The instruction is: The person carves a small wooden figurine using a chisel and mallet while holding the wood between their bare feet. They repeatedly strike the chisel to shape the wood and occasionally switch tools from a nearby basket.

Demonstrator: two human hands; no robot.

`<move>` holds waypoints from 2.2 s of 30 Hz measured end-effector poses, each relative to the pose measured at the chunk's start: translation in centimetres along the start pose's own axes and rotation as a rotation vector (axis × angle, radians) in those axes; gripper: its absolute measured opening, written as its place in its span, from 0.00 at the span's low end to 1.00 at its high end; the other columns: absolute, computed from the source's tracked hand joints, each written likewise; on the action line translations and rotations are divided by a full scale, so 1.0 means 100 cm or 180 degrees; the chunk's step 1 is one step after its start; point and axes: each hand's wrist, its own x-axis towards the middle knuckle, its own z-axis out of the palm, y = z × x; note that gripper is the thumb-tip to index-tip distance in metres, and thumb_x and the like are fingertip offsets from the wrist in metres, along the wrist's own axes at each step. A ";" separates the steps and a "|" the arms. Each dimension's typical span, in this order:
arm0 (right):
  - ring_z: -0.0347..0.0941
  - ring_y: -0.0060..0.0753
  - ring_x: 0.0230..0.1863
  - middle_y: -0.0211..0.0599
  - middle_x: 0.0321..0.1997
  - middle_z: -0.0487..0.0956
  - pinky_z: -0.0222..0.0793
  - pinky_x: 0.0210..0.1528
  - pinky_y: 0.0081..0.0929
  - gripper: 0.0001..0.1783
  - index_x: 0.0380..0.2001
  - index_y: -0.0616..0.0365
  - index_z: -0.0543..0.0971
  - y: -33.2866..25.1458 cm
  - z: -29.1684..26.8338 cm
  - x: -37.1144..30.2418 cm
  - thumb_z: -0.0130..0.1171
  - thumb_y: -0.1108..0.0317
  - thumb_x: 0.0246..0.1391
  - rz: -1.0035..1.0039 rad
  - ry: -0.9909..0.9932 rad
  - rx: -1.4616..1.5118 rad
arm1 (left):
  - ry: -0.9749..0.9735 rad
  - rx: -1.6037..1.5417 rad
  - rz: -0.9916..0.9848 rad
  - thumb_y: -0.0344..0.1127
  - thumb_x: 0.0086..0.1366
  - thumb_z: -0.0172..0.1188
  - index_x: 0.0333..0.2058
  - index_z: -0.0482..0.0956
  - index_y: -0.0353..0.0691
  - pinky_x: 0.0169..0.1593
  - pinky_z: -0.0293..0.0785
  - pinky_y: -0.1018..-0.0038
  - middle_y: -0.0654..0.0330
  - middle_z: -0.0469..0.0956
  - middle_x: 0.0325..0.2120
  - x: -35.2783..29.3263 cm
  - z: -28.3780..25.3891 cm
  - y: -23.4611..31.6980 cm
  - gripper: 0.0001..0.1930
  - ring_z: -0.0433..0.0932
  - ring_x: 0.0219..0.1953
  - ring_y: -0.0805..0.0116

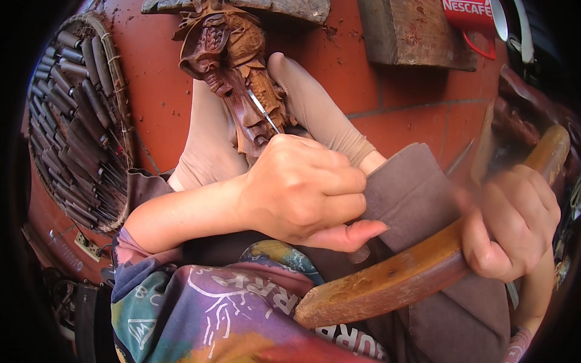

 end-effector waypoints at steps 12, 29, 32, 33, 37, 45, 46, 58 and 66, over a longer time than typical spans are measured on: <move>0.71 0.38 0.21 0.42 0.26 0.75 0.65 0.20 0.29 0.20 0.25 0.60 0.74 -0.006 -0.001 0.005 0.61 0.66 0.19 0.0083 -0.0119 -0.0014 | -0.0302 -0.0368 0.0046 0.38 0.50 0.68 0.12 0.66 0.46 0.16 0.60 0.72 0.67 0.63 0.14 -0.002 -0.021 -0.002 0.19 0.68 0.13 0.70; 0.68 0.32 0.19 0.39 0.27 0.78 0.59 0.18 0.24 0.15 0.26 0.57 0.74 -0.004 -0.001 0.010 0.59 0.68 0.26 -0.0009 -0.0274 -0.0063 | -0.1338 -0.0995 -0.0219 0.33 0.51 0.62 0.11 0.65 0.44 0.16 0.60 0.68 0.65 0.61 0.13 0.001 -0.062 -0.001 0.16 0.67 0.13 0.65; 0.69 0.33 0.20 0.39 0.27 0.78 0.59 0.18 0.25 0.15 0.26 0.58 0.74 -0.003 0.003 0.008 0.59 0.69 0.26 -0.0039 -0.0239 -0.0020 | -0.1698 -0.0999 -0.0391 0.33 0.52 0.62 0.11 0.66 0.44 0.16 0.60 0.68 0.65 0.63 0.13 0.018 -0.081 0.006 0.16 0.67 0.12 0.65; 0.70 0.33 0.20 0.39 0.27 0.78 0.59 0.18 0.25 0.15 0.26 0.58 0.74 -0.003 0.005 0.007 0.59 0.69 0.27 -0.0038 -0.0230 0.0004 | -0.1814 -0.0913 -0.0439 0.33 0.53 0.62 0.11 0.66 0.44 0.16 0.60 0.68 0.65 0.63 0.13 0.020 -0.082 0.007 0.16 0.68 0.12 0.65; 0.71 0.34 0.20 0.40 0.28 0.78 0.60 0.18 0.25 0.14 0.26 0.58 0.74 -0.012 -0.010 0.009 0.59 0.70 0.27 0.0039 -0.0351 -0.0058 | -0.0795 0.0005 0.0121 0.35 0.51 0.66 0.12 0.64 0.46 0.16 0.58 0.73 0.68 0.62 0.15 0.009 -0.049 0.024 0.18 0.65 0.14 0.72; 0.71 0.34 0.20 0.40 0.27 0.77 0.62 0.19 0.25 0.12 0.25 0.58 0.73 -0.009 -0.003 0.009 0.58 0.71 0.29 -0.0055 -0.0332 -0.0004 | -0.0114 0.0008 0.0088 0.35 0.48 0.69 0.15 0.69 0.45 0.17 0.61 0.74 0.67 0.67 0.17 -0.003 -0.009 -0.004 0.15 0.68 0.15 0.72; 0.72 0.34 0.20 0.40 0.27 0.77 0.62 0.19 0.25 0.12 0.25 0.58 0.73 -0.009 -0.002 0.009 0.58 0.71 0.30 -0.0052 -0.0326 0.0002 | -0.0107 -0.0027 0.0072 0.35 0.48 0.69 0.15 0.70 0.45 0.17 0.62 0.74 0.68 0.67 0.17 -0.002 -0.009 -0.005 0.14 0.69 0.15 0.72; 0.71 0.34 0.21 0.40 0.27 0.77 0.63 0.20 0.26 0.13 0.25 0.58 0.73 -0.007 -0.003 0.008 0.59 0.71 0.29 -0.0090 -0.0392 0.0000 | 0.0107 0.0022 -0.0237 0.36 0.49 0.70 0.16 0.72 0.44 0.17 0.62 0.72 0.66 0.67 0.15 0.012 -0.008 0.000 0.14 0.69 0.15 0.67; 0.72 0.42 0.24 0.43 0.26 0.73 0.70 0.23 0.38 0.20 0.33 0.64 0.69 0.015 0.001 0.003 0.68 0.81 0.37 -0.0243 -0.0149 -0.0129 | 0.0371 0.0349 -0.0681 0.41 0.53 0.65 0.15 0.75 0.43 0.19 0.66 0.66 0.63 0.69 0.14 0.028 0.004 0.001 0.13 0.75 0.18 0.62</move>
